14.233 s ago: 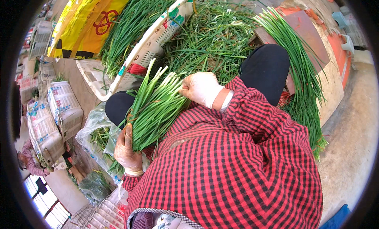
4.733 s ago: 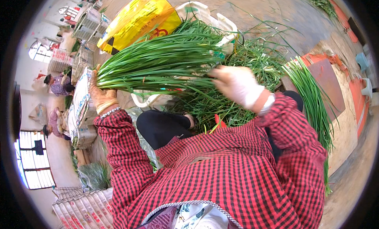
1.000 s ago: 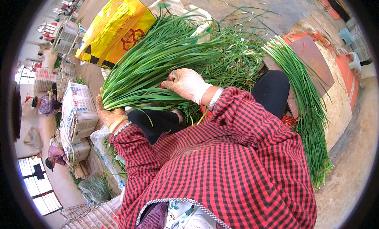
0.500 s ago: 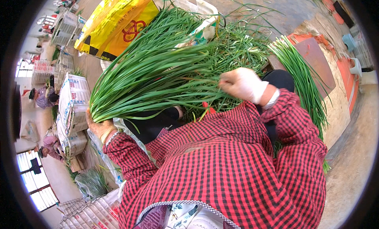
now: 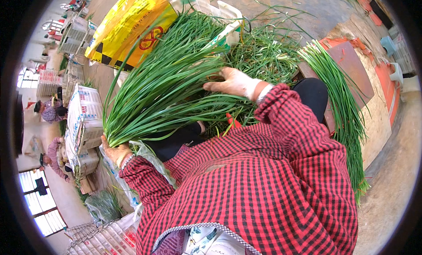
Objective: The person cleans and bundles green chives by hand, removing yellowed leaves and securing them with red ties before placing them into a white crate.
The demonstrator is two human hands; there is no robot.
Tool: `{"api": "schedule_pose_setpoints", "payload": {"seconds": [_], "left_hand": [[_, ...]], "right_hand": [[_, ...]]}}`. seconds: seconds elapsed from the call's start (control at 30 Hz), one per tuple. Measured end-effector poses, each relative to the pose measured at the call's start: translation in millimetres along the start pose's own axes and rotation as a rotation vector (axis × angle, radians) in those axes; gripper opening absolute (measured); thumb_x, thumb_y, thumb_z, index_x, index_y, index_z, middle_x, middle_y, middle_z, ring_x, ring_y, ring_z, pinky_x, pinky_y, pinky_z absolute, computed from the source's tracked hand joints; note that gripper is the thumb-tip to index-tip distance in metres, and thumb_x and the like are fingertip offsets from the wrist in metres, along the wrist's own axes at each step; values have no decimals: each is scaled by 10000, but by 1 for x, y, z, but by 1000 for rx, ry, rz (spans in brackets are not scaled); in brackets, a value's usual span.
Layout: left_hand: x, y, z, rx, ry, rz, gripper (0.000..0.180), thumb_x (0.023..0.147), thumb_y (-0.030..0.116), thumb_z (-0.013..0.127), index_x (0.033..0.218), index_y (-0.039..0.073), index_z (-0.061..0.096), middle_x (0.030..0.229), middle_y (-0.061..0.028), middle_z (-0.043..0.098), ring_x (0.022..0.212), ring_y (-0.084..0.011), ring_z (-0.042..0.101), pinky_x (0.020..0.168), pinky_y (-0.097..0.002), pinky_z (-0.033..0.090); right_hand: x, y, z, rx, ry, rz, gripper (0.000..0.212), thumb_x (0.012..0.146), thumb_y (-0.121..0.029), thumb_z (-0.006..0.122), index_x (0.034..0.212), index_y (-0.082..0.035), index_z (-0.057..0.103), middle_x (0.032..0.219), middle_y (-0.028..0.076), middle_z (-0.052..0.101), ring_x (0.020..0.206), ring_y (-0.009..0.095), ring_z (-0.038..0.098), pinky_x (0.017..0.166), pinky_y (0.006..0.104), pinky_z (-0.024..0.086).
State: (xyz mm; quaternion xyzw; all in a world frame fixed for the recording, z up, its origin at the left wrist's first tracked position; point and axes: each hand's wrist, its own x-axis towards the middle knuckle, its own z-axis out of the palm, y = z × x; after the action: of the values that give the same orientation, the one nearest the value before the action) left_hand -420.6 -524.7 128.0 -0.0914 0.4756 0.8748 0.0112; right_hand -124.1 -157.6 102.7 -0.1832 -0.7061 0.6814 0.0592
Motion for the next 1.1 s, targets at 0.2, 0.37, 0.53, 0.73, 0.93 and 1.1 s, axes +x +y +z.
{"api": "schedule_pose_setpoints", "payload": {"seconds": [0.2, 0.37, 0.53, 0.73, 0.93, 1.1], "left_hand": [[-13, 13, 14, -104, 4, -60, 351, 914, 280, 677, 1179, 51, 676, 1201, -109, 698, 1117, -258, 646, 960, -441, 532], [-5, 17, -2, -108, -77, 8, 392, 888, 291, 688, 1211, 68, 673, 1239, -110, 682, 1128, -269, 642, 966, -439, 534], [-14, 14, 4, -245, -256, -86, 367, 908, 219, 667, 1226, 34, 655, 1205, -124, 689, 1105, -249, 648, 980, -474, 523], [-39, 12, 31, -289, -457, -145, 373, 946, 207, 628, 1272, 27, 625, 1117, -104, 699, 1023, -217, 632, 983, -476, 510], [-46, 6, 43, -291, -438, -111, 251, 942, 180, 624, 1157, 59, 671, 1270, -126, 661, 1010, -226, 651, 962, -545, 524], [-58, 1, 54, -348, -477, -124, 249, 946, 163, 611, 1171, 68, 656, 1273, -138, 654, 1027, -255, 662, 939, -593, 527]], "right_hand": [[-13, 8, -32, -247, 90, -107, 232, 941, -186, 624, 1029, 8, 716, 972, 88, 733, 910, 157, 682, 838, 301, 538], [-61, 57, -105, -1278, -106, 556, 441, 826, -294, 694, 1244, -153, 672, 1110, 163, 687, 1115, 254, 659, 940, 379, 516], [-64, 16, -67, -989, 423, -125, 426, 891, -279, 660, 1286, -124, 627, 1286, 184, 611, 1065, 275, 669, 887, 370, 543], [-29, -56, 7, -530, 230, -479, 196, 892, -261, 690, 962, -85, 741, 893, 78, 715, 820, 233, 695, 748, 324, 555], [-23, -66, 52, -613, 11, -364, 238, 834, -309, 712, 972, -116, 730, 884, 54, 683, 830, 254, 686, 738, 355, 551], [-24, -59, 64, -341, -25, -335, 213, 841, -260, 722, 975, -95, 714, 887, 84, 701, 815, 232, 689, 754, 323, 552]]}}
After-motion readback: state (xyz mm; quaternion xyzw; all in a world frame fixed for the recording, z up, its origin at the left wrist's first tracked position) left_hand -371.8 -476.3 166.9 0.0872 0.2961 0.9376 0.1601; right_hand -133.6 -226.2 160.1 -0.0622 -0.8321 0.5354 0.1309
